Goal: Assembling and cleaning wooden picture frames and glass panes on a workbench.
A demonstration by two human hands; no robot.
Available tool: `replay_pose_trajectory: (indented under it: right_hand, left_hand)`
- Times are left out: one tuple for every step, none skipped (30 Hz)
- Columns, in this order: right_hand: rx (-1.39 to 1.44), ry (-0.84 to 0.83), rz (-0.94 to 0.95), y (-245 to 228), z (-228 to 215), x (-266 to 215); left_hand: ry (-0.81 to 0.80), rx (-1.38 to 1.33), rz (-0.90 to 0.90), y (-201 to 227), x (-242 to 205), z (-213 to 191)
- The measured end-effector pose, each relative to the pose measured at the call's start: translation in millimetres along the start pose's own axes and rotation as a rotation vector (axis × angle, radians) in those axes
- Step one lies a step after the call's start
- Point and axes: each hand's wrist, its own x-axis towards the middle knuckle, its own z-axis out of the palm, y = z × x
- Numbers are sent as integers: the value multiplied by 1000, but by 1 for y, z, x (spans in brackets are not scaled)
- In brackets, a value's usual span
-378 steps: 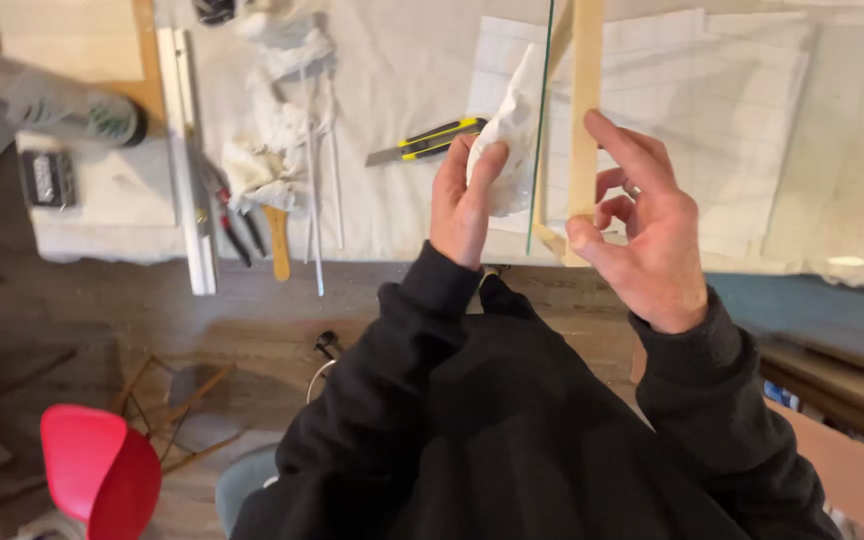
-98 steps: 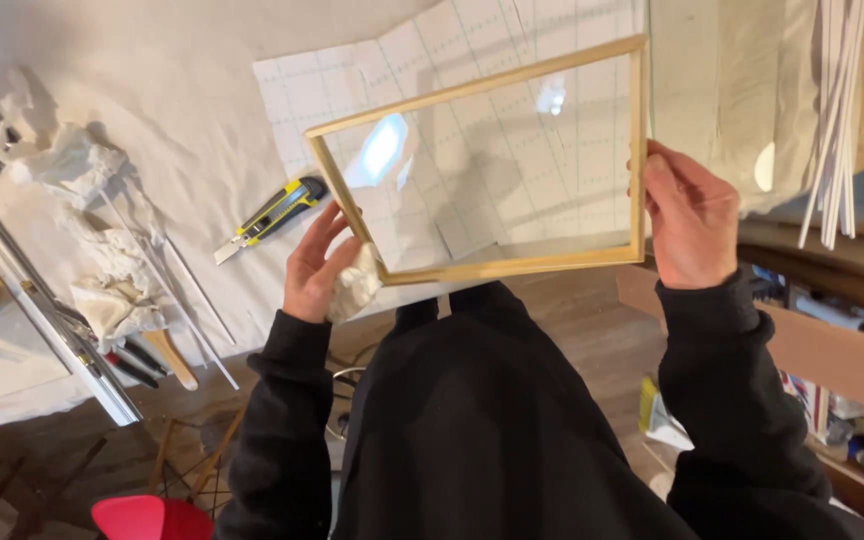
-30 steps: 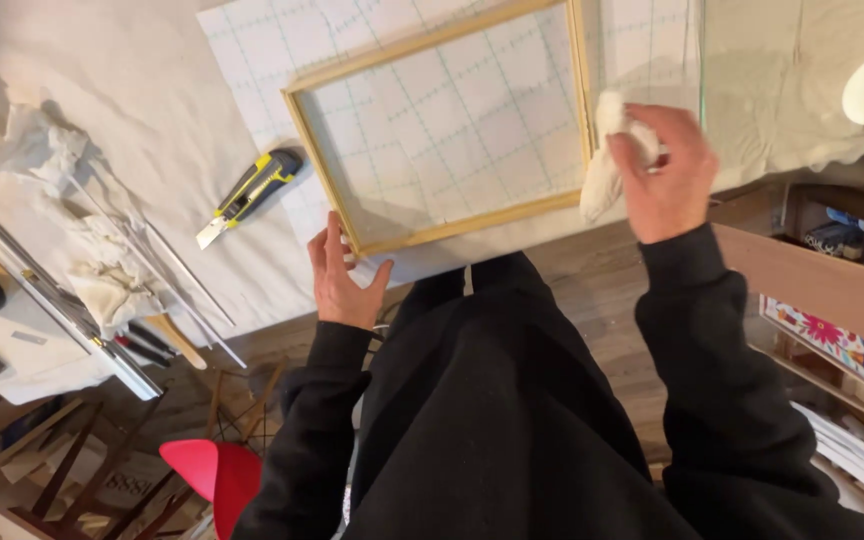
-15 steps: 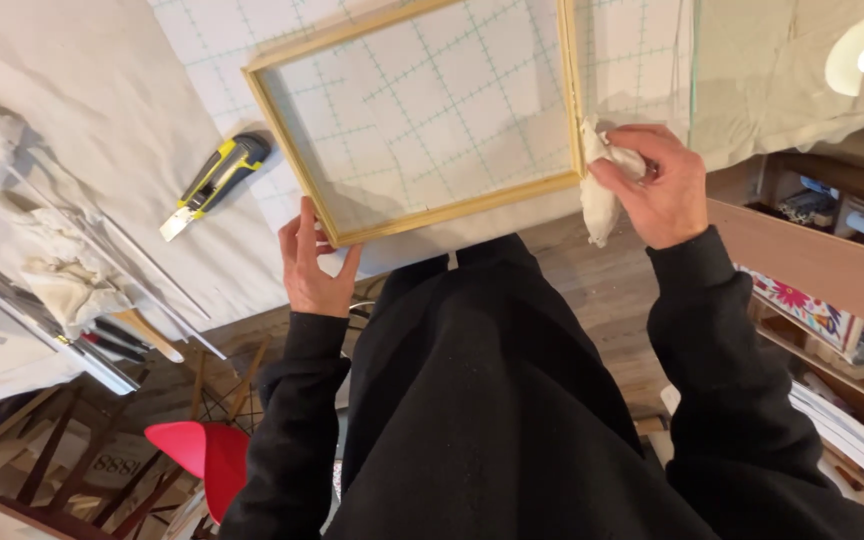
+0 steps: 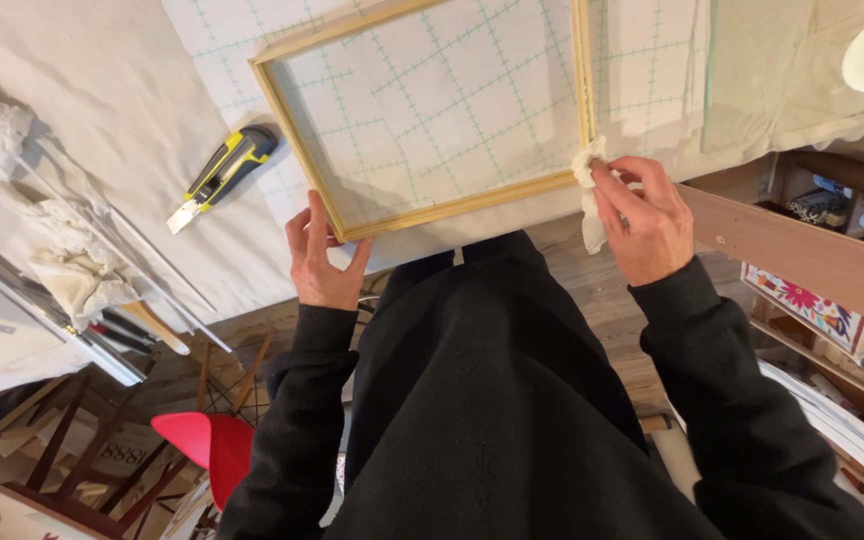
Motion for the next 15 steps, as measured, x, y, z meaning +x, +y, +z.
replay_pose_trajectory:
  right_hand:
    - [4, -2, -2, -1, 2, 0]
    - [-75, 6, -41, -2, 3, -1]
    - [-155, 13, -79, -3, 4, -3]
    - [-152, 12, -81, 0, 5, -4]
    - [-191, -3, -60, 2, 6, -5]
    - [-229, -18, -40, 4, 7, -6]
    - [-230, -12, -43, 15, 5, -5]
    - [-116, -19, -35, 25, 4, -4]
    - [2, -35, -27, 34, 3, -6]
    - [4, -38, -30, 36, 2, -6]
    - [112, -9, 16, 38, 3, -6]
    - [221, 19, 62, 40, 5, -5]
    - [235, 11, 57, 35, 6, -5]
    - [313, 13, 88, 31, 7, -5]
    - [390, 15, 115, 27, 8, -2]
  left_hand:
    - [2, 4, -2, 0, 1, 0]
    - [3, 12, -5, -1, 1, 1]
    - [3, 20, -8, 0, 1, 1]
    - [4, 23, -11, -1, -2, 0]
    - [3, 21, -2, -2, -2, 0]
    - [1, 20, 7, -2, -2, 0]
    - [5, 19, 13, -3, 1, -1]
    - [0, -13, 24, -3, 3, -2]
    - [-7, -44, 27, -4, 1, -4]
    - [-4, -42, 23, -7, 0, -2]
    - [-10, -91, 13, -11, -1, -1]
    - [-16, -140, 4, -15, -2, -1]
    - [-9, -128, -6, -16, -3, -2]
    - [-9, -157, -10, -18, -5, -2]
    - [-4, -188, -11, -19, -4, -2]
